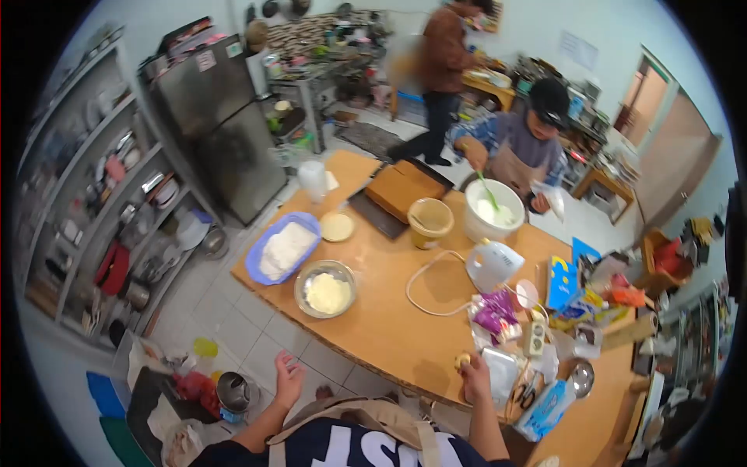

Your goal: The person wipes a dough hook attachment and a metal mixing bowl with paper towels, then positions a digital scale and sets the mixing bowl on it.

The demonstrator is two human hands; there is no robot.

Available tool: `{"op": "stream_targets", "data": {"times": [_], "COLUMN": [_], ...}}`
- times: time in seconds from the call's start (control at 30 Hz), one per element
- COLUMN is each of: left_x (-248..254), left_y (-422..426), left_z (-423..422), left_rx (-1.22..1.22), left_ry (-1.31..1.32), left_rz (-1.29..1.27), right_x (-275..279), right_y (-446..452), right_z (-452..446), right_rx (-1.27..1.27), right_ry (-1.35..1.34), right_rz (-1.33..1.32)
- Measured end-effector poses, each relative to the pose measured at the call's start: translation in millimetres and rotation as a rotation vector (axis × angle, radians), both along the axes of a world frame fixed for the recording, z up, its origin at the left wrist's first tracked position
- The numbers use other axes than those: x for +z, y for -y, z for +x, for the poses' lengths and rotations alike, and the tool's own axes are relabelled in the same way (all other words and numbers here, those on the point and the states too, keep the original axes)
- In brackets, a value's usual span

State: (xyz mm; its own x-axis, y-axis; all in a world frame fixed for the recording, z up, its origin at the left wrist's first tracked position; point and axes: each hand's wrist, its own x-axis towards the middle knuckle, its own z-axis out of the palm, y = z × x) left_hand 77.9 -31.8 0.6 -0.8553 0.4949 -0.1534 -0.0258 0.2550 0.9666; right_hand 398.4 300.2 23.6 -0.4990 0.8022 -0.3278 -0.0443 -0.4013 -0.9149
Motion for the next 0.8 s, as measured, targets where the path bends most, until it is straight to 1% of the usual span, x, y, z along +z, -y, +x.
{"op": "stream_targets", "data": {"times": [0.1,0.17,0.2,0.27,0.33,0.37,0.4,0.43,0.5,0.53,0.6,0.63,0.7,0.73,0.77,0.8], "left_x": [15,23,37,72,109,123,130,135,143,140,132,131,121,123,126,128], "left_y": [-11,-9,-8,-7,-10,-11,-12,-9,1,11,33,41,52,53,50,49], "left_z": [3,2,3,8,15,18,19,20,21,16,4,-3,-6,-6,-6,-5], "left_rx": [-0.104,-0.217,-0.259,-0.415,-0.508,-0.563,-0.593,-0.604,-0.556,-0.583,-0.618,-0.618,-0.615,-0.635,-0.655,-0.675], "left_ry": [-0.034,-0.027,0.001,0.056,-0.012,-0.042,-0.112,-0.183,-0.272,-0.27,-0.271,-0.27,-0.253,-0.29,-0.328,-0.368], "left_rz": [-0.016,-0.017,-0.022,-0.034,-0.018,-0.009,0.017,0.044,0.11,0.07,-0.012,0.009,0.063,0.102,0.141,0.183], "right_x": [-17,-9,-2,14,20,44,70,83,75,72,64,62,57,57,54,53], "right_y": [32,52,66,91,118,130,144,158,188,201,228,239,249,254,249,239], "right_z": [-18,-42,-56,-89,-124,-142,-156,-167,-187,-192,-194,-198,-188,-180,-167,-152], "right_rx": [0.108,0.229,0.271,0.449,0.607,0.691,0.715,0.76,0.783,0.813,0.757,0.729,0.704,0.692,0.633,0.535], "right_ry": [-0.023,0.051,0.086,0.128,-0.082,-0.163,-0.205,-0.248,-0.344,-0.393,-0.374,-0.37,-0.223,-0.151,-0.112,0.023], "right_rz": [-0.131,-0.157,-0.174,-0.169,-0.168,-0.19,-0.18,-0.169,-0.262,-0.311,-0.328,-0.341,-0.31,-0.3,-0.217,-0.004]}}
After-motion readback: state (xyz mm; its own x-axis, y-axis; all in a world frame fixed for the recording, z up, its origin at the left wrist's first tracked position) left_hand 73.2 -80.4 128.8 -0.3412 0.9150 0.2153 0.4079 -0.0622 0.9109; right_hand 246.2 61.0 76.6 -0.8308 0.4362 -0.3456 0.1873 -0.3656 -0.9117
